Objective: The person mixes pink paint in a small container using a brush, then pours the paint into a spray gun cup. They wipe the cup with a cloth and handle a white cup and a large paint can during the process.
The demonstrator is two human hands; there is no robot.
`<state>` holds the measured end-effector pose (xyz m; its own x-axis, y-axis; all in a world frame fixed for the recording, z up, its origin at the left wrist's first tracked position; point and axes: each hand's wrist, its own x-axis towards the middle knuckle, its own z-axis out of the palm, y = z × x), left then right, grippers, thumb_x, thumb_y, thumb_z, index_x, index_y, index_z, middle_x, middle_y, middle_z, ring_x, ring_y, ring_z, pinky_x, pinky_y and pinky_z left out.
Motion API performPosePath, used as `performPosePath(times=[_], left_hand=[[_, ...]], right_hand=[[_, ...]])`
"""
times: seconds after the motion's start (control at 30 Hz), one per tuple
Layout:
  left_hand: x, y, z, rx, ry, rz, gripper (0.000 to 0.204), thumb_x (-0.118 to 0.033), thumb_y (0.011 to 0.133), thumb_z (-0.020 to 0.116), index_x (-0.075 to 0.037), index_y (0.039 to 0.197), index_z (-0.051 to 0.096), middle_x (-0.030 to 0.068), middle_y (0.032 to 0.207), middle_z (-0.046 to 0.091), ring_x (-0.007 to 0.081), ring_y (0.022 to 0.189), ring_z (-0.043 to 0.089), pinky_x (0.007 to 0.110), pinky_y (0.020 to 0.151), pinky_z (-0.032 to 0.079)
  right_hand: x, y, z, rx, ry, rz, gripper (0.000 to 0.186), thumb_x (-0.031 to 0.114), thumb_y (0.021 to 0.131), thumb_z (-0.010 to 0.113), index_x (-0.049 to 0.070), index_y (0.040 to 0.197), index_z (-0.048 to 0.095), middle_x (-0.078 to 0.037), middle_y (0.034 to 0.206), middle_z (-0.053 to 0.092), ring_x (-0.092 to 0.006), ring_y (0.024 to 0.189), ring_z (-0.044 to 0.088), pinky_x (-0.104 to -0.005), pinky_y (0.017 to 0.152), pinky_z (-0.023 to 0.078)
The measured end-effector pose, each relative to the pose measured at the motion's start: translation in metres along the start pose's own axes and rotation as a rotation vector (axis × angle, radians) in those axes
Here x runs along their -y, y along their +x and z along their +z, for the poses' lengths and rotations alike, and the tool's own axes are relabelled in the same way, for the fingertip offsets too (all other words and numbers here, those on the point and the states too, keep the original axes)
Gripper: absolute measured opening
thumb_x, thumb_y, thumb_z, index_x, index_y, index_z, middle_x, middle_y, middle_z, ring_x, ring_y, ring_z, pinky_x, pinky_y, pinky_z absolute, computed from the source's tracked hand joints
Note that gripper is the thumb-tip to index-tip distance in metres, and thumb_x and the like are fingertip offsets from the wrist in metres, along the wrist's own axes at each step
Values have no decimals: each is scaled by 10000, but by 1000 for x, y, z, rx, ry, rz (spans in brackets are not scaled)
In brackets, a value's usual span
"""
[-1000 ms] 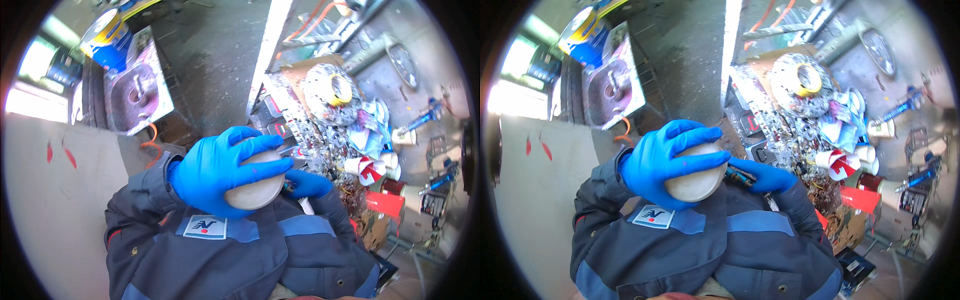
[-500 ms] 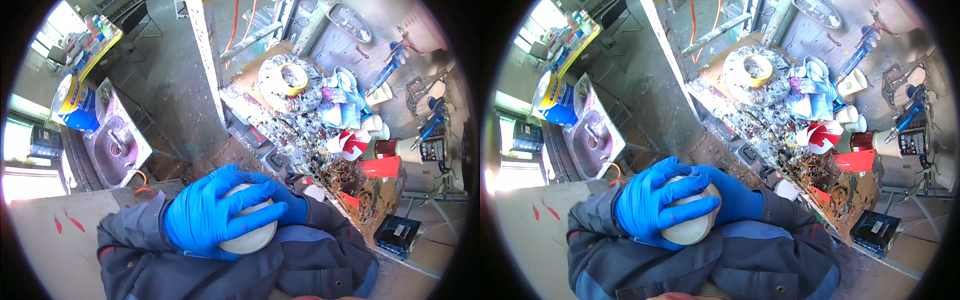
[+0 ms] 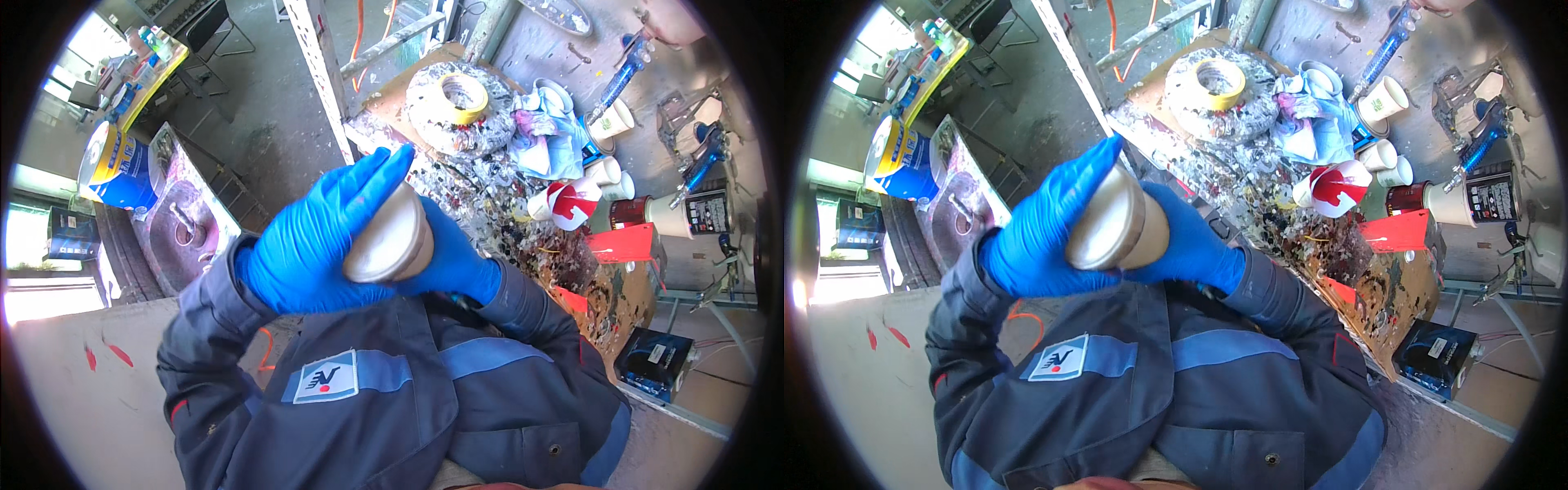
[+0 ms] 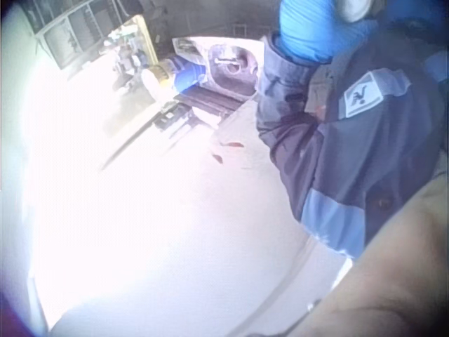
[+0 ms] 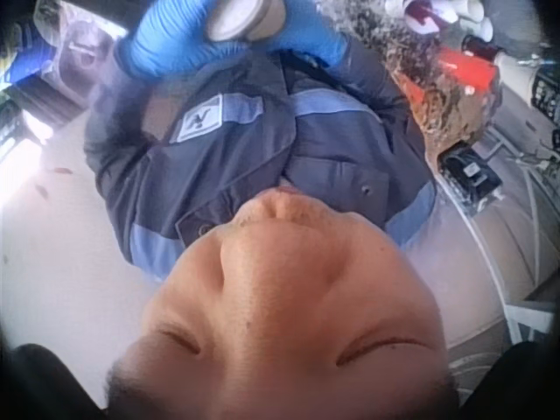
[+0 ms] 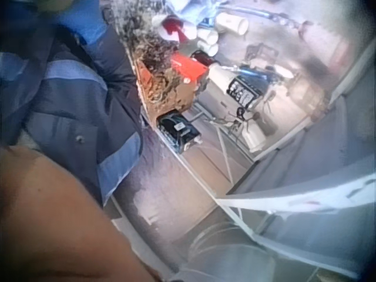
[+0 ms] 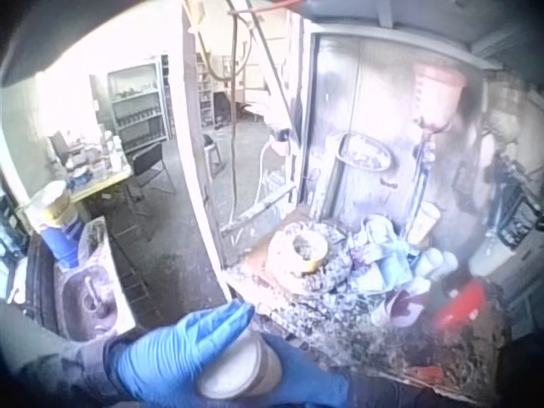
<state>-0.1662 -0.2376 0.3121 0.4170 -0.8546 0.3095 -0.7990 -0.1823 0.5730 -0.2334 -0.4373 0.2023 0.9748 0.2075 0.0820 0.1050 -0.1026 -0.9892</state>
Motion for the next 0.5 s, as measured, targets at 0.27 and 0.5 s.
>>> performPosePath(times=[0.27,0.5], left_hand=[[-6,16,12,-264,109,-202,1074,-146,611,796,-76,1527,241,194,1266,500,356,1150,525,404,994,426],[-8,-12,-30,-408,213,-243,999,-85,625,743,-44,1506,275,178,1485,387,310,1256,490,401,1054,393]], right_hand=[[-20,35,1,-163,-65,-228,1123,294,574,934,37,1441,268,-173,1395,445,-300,1269,469,-420,1060,389],[-39,1,-20,272,405,40,1439,297,559,958,90,1546,-69,-168,1593,161,-239,1408,282,-384,1129,277]])
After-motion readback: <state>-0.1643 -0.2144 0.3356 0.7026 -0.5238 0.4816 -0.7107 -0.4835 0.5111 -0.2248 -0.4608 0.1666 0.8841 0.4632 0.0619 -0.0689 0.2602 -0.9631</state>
